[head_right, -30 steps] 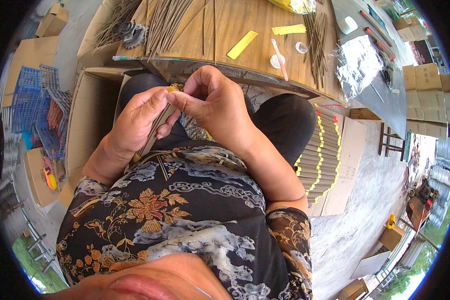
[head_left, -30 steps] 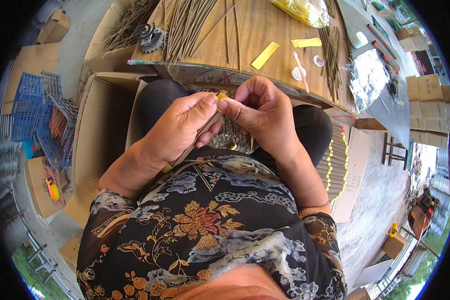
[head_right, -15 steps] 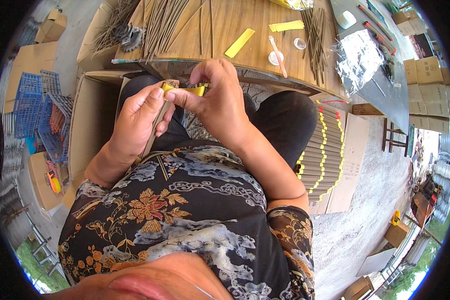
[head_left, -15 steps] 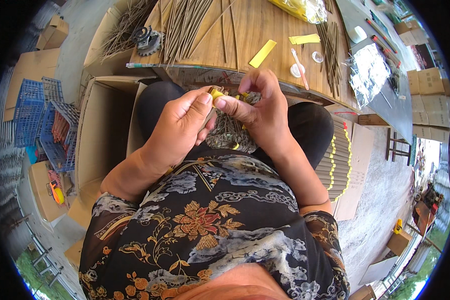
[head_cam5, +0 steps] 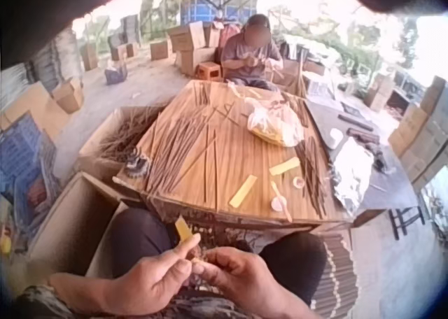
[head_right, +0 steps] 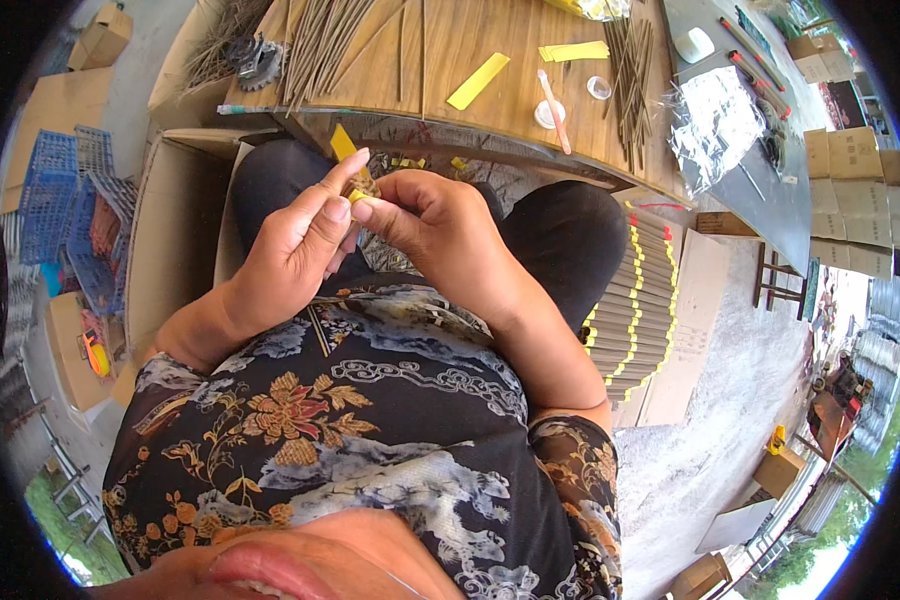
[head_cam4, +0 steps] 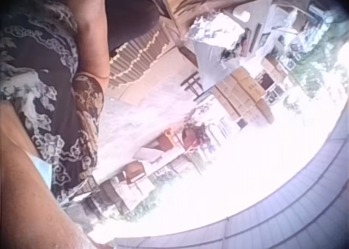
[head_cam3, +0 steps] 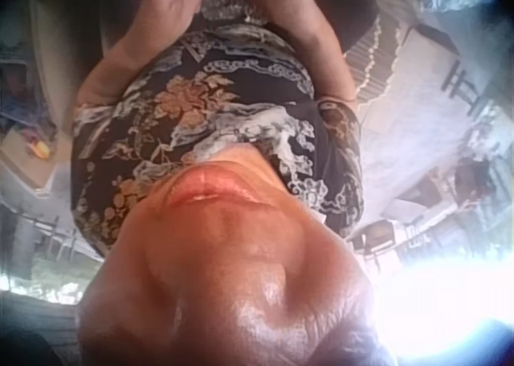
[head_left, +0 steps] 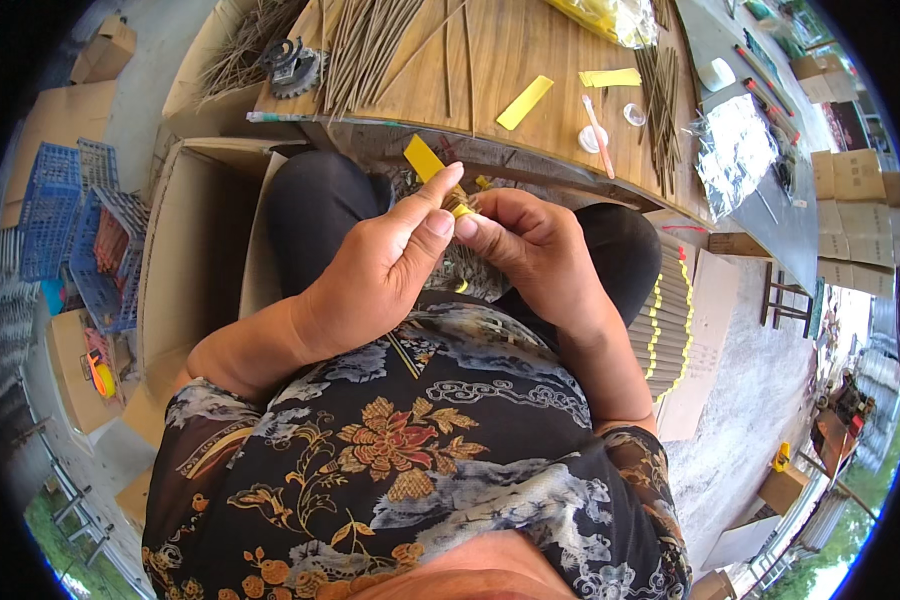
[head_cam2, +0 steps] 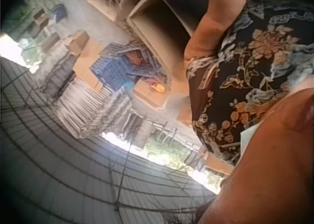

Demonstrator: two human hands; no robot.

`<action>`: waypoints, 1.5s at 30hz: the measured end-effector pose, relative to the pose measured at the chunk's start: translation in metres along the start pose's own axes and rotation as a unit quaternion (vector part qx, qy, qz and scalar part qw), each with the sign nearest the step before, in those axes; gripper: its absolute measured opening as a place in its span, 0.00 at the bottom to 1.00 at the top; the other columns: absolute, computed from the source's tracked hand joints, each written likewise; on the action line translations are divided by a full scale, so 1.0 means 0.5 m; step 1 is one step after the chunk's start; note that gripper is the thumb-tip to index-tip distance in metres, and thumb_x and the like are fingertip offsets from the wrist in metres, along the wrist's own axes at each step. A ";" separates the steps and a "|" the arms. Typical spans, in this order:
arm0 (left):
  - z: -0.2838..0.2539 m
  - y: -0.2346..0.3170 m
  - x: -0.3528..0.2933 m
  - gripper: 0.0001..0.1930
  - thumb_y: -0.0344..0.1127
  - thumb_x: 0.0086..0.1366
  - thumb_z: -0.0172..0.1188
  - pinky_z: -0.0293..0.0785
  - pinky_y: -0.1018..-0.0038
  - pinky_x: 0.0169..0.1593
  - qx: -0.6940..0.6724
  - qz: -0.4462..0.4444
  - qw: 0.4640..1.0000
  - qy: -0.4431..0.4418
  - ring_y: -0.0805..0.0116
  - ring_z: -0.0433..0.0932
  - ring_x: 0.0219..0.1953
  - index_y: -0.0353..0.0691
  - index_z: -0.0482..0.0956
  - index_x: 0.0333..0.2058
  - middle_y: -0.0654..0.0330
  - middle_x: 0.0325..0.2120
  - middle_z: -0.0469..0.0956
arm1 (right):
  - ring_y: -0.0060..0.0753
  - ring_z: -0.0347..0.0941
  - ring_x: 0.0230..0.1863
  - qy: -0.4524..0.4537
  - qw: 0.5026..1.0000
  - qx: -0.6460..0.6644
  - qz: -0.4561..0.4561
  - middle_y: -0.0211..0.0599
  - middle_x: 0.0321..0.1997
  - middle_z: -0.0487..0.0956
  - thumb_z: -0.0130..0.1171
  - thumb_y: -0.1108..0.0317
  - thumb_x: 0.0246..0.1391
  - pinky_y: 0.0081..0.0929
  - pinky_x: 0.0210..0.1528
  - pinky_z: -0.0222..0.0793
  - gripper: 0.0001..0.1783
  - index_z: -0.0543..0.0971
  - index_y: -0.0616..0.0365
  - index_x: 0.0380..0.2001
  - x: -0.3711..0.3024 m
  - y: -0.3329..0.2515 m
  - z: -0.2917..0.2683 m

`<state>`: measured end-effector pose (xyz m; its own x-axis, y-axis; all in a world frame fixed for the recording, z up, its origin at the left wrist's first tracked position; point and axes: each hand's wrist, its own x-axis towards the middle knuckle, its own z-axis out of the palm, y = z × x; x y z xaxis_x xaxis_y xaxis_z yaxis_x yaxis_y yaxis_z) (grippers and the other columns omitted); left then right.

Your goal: The person gathers thin wooden sticks, aligns them into a bundle, and secures the bundle with yellow tape. They apply adhesive to the tape using a small brush before wrapping it around the sticks.

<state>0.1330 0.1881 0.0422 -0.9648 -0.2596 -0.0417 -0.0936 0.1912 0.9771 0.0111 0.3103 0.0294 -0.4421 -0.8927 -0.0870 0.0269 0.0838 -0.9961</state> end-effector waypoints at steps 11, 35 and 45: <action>-0.015 -0.017 0.008 0.25 0.43 0.67 0.36 0.58 0.88 0.23 -0.176 -0.042 0.975 -0.132 0.83 0.59 0.20 0.38 0.50 0.59 0.66 0.23 0.64 | 0.25 0.74 0.31 -0.110 0.980 0.136 -0.091 0.32 0.29 0.73 0.52 0.67 0.53 0.20 0.35 0.68 0.10 0.70 0.64 0.32 0.003 0.025 -0.008; -0.008 -0.021 0.030 0.36 0.46 0.62 0.49 0.60 0.87 0.17 -0.404 -0.178 0.884 -0.156 0.78 0.65 0.21 0.42 0.38 0.60 0.63 0.27 0.65 | 0.25 0.66 0.42 -0.085 0.983 0.132 -0.094 0.34 0.42 0.70 0.62 0.66 0.43 0.26 0.46 0.62 0.21 0.71 0.64 0.41 0.018 0.036 -0.033; -0.005 -0.021 0.021 0.33 0.42 0.64 0.46 0.61 0.89 0.18 -0.323 -0.117 0.934 -0.092 0.80 0.65 0.22 0.49 0.35 0.60 0.63 0.28 0.65 | 0.38 0.65 0.42 0.071 0.942 -0.228 -0.237 0.39 0.37 0.70 0.68 0.61 0.34 0.28 0.43 0.62 0.20 0.76 0.59 0.31 0.007 0.014 -0.032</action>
<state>0.1247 0.1811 0.0320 -0.9678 -0.0444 -0.2478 -0.1972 -0.4780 0.8559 -0.0045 0.3151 0.0224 -0.4240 -0.8123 0.4006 -0.5775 -0.0982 -0.8104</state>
